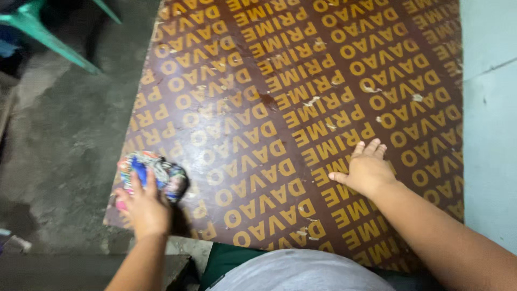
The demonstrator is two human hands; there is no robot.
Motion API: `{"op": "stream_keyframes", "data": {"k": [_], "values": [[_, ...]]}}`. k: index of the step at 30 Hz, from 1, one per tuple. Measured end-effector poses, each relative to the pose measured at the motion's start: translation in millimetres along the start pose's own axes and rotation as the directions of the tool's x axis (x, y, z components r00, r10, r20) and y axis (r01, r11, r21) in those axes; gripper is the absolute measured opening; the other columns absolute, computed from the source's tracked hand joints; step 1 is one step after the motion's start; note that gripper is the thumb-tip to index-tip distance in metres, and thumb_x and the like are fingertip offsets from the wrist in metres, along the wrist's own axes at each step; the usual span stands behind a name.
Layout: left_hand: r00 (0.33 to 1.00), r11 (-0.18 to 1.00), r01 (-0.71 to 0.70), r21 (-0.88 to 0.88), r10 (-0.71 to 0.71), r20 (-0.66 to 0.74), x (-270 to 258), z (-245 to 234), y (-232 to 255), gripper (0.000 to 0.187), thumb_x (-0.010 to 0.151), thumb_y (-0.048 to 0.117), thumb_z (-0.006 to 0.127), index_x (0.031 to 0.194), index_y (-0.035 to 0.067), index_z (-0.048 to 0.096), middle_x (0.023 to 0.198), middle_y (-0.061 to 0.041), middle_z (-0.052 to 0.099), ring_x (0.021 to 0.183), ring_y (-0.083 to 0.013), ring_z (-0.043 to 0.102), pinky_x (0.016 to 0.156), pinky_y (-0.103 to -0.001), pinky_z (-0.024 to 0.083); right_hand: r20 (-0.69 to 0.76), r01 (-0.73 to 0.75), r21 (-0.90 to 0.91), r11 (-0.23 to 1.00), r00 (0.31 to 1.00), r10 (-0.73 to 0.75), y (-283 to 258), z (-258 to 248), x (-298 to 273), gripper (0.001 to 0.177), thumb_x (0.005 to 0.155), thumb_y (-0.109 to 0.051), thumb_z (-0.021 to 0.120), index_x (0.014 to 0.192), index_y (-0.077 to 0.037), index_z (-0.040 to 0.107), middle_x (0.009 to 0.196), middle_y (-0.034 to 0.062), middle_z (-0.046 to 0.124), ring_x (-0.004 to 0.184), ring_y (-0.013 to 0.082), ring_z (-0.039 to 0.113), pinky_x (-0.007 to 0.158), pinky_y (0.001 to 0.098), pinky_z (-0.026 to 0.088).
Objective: The person wipes the surface of a large brown table with yellow text using a colorful cloth. They move the cloth back and forth across the table, cleaning different sections while occasionally using their other hand to steady the surface.
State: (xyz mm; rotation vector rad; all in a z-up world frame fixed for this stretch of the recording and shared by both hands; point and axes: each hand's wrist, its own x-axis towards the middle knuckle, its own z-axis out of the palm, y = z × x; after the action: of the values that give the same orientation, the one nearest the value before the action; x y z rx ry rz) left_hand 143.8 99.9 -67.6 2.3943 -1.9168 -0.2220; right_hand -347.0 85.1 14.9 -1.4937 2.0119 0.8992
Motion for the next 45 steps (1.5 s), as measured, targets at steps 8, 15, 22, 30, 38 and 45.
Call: {"op": "stream_keyframes", "data": {"k": [8,15,22,30,38,45], "values": [[0.998,0.998,0.003,-0.064,0.001,0.061,98.0,12.3,-49.5,0.068,0.091,0.016,0.061,0.156,0.031,0.051,0.173,-0.008,0.032,0.149,-0.0623,0.017,0.116,-0.076,0.017,0.008,-0.011,0.023,1.000,1.000,0.011,0.3,-0.8,-2.2,0.125,0.083,-0.076,0.063,0.157,0.011,0.012,0.160,0.0435,0.008,0.152,0.0521,0.015,0.117,0.0515,0.037],[0.978,0.989,-0.142,0.049,0.148,-0.147,83.4,-0.7,54.8,0.063,0.086,0.040,0.074,0.140,0.010,0.059,0.151,-0.031,0.046,0.134,-0.0576,0.039,0.104,-0.075,0.025,0.050,-0.017,0.020,1.000,0.999,0.016,-2.0,-6.9,-3.1,0.123,0.085,-0.075,0.061,0.157,0.012,0.012,0.159,0.0441,0.007,0.152,0.0530,0.014,0.117,0.0519,0.037],[0.394,0.371,-0.891,-0.263,0.918,-0.038,-10.7,-22.3,177.6,0.057,0.076,0.021,0.060,0.133,0.017,0.056,0.140,-0.019,0.056,0.138,-0.0511,0.036,0.112,-0.071,0.018,0.044,-0.023,0.016,1.000,0.999,0.022,-2.1,-6.4,-0.3,0.125,0.085,-0.076,0.063,0.156,0.014,0.012,0.159,0.0449,0.007,0.151,0.0533,0.015,0.120,0.0498,0.034],[0.883,0.873,-0.467,0.141,0.453,0.124,141.7,14.4,54.3,0.026,0.110,0.030,0.053,0.133,0.028,0.065,0.144,-0.012,0.059,0.148,-0.0366,0.040,0.131,-0.055,0.019,0.062,-0.019,-0.007,1.000,0.998,0.019,-3.8,-11.9,-5.5,0.123,0.085,-0.077,0.060,0.156,0.011,0.012,0.160,0.0428,0.007,0.152,0.0527,0.014,0.119,0.0504,0.035],[0.983,0.982,-0.182,-0.050,0.181,-0.032,188.7,30.3,91.0,0.062,0.094,0.031,0.058,0.153,0.016,0.045,0.164,-0.020,0.028,0.145,-0.0601,0.017,0.105,-0.083,0.006,0.067,-0.023,-0.021,1.000,0.997,0.025,-2.7,-11.2,-0.1,0.125,0.085,-0.077,0.060,0.156,0.012,0.011,0.159,0.0443,0.005,0.151,0.0537,0.010,0.119,0.0486,0.035],[0.678,0.681,-0.730,-0.057,0.732,0.066,85.3,-1.3,126.2,0.064,0.088,0.017,0.055,0.152,0.024,0.050,0.165,-0.008,0.040,0.152,-0.0478,0.025,0.122,-0.063,0.012,0.081,-0.034,-0.006,0.999,0.996,0.034,-7.3,-14.5,-2.4,0.124,0.085,-0.074,0.063,0.156,0.013,0.012,0.159,0.0443,0.006,0.151,0.0538,0.013,0.118,0.0483,0.038]]}}
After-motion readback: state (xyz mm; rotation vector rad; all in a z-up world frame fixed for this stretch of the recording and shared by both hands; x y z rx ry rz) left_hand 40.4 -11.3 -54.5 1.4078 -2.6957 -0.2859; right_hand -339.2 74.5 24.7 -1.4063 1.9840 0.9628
